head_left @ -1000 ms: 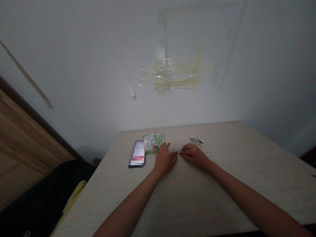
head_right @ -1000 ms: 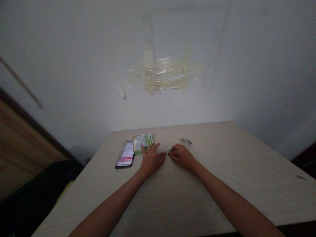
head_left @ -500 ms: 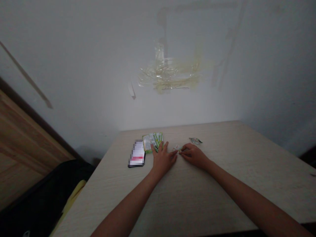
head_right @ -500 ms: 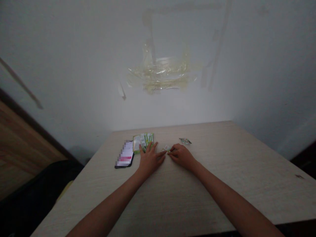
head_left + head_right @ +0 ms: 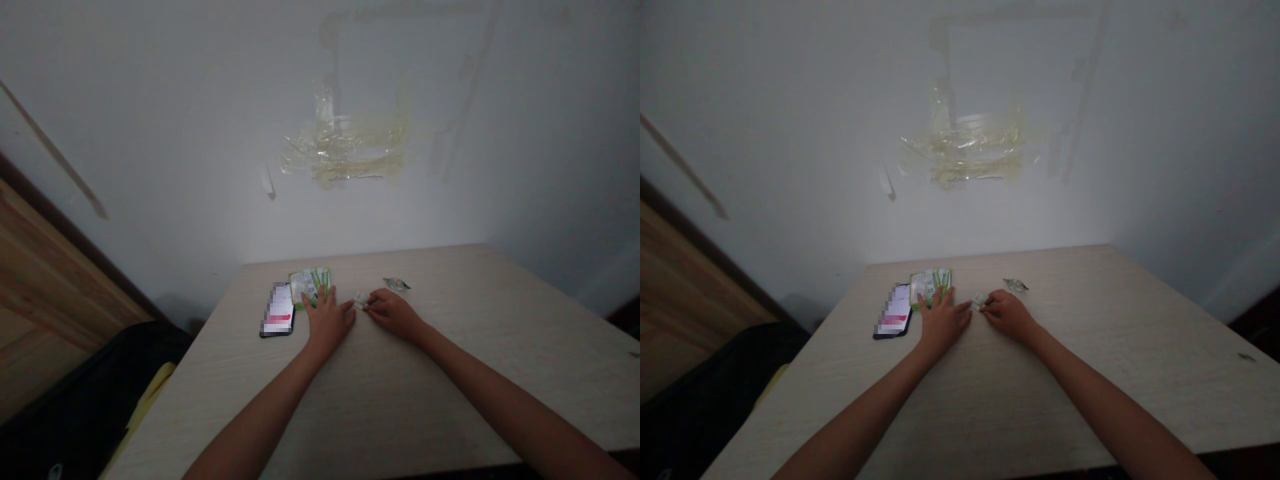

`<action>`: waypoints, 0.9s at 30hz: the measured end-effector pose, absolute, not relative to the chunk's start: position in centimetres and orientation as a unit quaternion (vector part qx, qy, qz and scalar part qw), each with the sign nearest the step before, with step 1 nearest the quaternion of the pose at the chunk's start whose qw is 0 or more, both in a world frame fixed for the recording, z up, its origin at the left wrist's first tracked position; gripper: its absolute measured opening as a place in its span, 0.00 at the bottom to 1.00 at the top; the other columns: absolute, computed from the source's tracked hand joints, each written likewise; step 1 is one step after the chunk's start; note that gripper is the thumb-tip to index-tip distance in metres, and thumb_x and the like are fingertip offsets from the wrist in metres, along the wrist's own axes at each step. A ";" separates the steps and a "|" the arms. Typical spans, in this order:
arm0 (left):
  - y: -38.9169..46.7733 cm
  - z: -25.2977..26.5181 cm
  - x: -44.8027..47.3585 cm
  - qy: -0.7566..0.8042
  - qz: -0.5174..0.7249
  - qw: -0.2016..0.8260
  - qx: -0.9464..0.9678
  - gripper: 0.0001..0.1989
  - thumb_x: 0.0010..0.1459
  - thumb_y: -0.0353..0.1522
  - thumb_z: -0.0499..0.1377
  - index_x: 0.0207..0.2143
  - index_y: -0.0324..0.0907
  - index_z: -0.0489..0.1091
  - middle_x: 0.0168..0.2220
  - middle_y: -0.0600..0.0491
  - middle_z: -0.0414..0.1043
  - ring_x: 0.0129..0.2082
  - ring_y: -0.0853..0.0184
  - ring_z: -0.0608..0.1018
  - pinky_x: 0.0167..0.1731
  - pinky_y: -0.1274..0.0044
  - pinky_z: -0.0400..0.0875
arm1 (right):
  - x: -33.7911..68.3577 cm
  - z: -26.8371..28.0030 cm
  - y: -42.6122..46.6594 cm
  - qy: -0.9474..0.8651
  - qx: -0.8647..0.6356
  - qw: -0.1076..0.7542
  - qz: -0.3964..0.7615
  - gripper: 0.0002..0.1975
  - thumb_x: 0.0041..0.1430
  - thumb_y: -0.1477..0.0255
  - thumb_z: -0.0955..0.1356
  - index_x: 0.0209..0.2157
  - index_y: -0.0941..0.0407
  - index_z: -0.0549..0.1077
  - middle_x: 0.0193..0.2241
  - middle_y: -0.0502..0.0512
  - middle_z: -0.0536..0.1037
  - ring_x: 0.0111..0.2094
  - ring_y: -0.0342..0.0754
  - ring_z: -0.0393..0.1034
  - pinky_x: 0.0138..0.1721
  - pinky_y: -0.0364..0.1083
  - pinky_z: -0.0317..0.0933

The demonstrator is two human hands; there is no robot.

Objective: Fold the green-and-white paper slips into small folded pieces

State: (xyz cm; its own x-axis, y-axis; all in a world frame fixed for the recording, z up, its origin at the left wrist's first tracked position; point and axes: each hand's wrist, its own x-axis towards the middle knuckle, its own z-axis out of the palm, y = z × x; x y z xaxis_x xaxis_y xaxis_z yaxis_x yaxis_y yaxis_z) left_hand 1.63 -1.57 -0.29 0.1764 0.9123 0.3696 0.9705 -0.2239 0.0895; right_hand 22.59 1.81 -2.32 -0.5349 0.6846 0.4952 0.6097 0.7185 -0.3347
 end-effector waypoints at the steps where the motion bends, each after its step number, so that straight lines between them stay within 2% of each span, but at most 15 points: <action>1: -1.5 -0.3 1.6 -0.621 -0.174 0.079 -0.760 0.16 0.59 0.48 0.53 0.48 0.65 0.73 0.62 0.52 0.61 0.65 0.48 0.55 0.58 0.42 0.28 | 22.6 -2.3 1.8 -0.875 -0.370 0.308 0.062 0.09 0.61 0.71 0.67 0.38 0.52 0.81 0.37 0.56 0.77 0.42 0.49 0.69 0.46 0.48 0.63; 5: -1.2 -0.3 1.4 -0.638 -0.169 0.058 -0.749 0.15 0.60 0.49 0.52 0.47 0.68 0.72 0.61 0.54 0.62 0.65 0.47 0.54 0.57 0.40 0.31 | 22.6 -2.1 1.8 -0.875 -0.369 0.306 0.064 0.09 0.60 0.72 0.67 0.38 0.53 0.81 0.37 0.57 0.77 0.41 0.49 0.70 0.45 0.48 0.63; 11: -1.2 -0.5 1.2 -0.637 -0.168 0.050 -0.750 0.16 0.60 0.49 0.51 0.49 0.69 0.70 0.65 0.59 0.56 0.66 0.46 0.50 0.56 0.39 0.31 | 22.6 -2.5 1.9 -0.873 -0.370 0.311 0.067 0.09 0.60 0.71 0.67 0.39 0.51 0.80 0.37 0.56 0.77 0.41 0.49 0.70 0.45 0.48 0.64; 20: -1.0 -0.7 1.4 -0.631 -0.192 0.048 -0.750 0.16 0.61 0.49 0.51 0.47 0.66 0.73 0.64 0.53 0.58 0.66 0.49 0.52 0.57 0.40 0.31 | 22.4 -2.2 1.7 -0.868 -0.381 0.314 0.054 0.09 0.59 0.72 0.68 0.38 0.52 0.81 0.36 0.57 0.77 0.40 0.49 0.70 0.44 0.48 0.64; 27: -0.8 -1.0 1.1 -0.609 -0.213 0.031 -0.763 0.12 0.59 0.45 0.56 0.44 0.62 0.75 0.62 0.55 0.59 0.65 0.49 0.52 0.58 0.41 0.30 | 22.2 -2.2 1.7 -0.859 -0.393 0.327 0.028 0.08 0.57 0.74 0.68 0.35 0.52 0.81 0.37 0.56 0.79 0.43 0.51 0.70 0.47 0.51 0.64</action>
State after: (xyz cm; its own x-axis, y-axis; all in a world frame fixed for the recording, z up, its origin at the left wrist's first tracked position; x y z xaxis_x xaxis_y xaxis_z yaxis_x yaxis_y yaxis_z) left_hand 1.11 -0.83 -0.99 0.1675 0.9165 0.3632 0.9431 -0.2563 0.2117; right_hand 22.18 1.71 -2.17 -0.4767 0.6936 0.5401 0.6567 0.6894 -0.3057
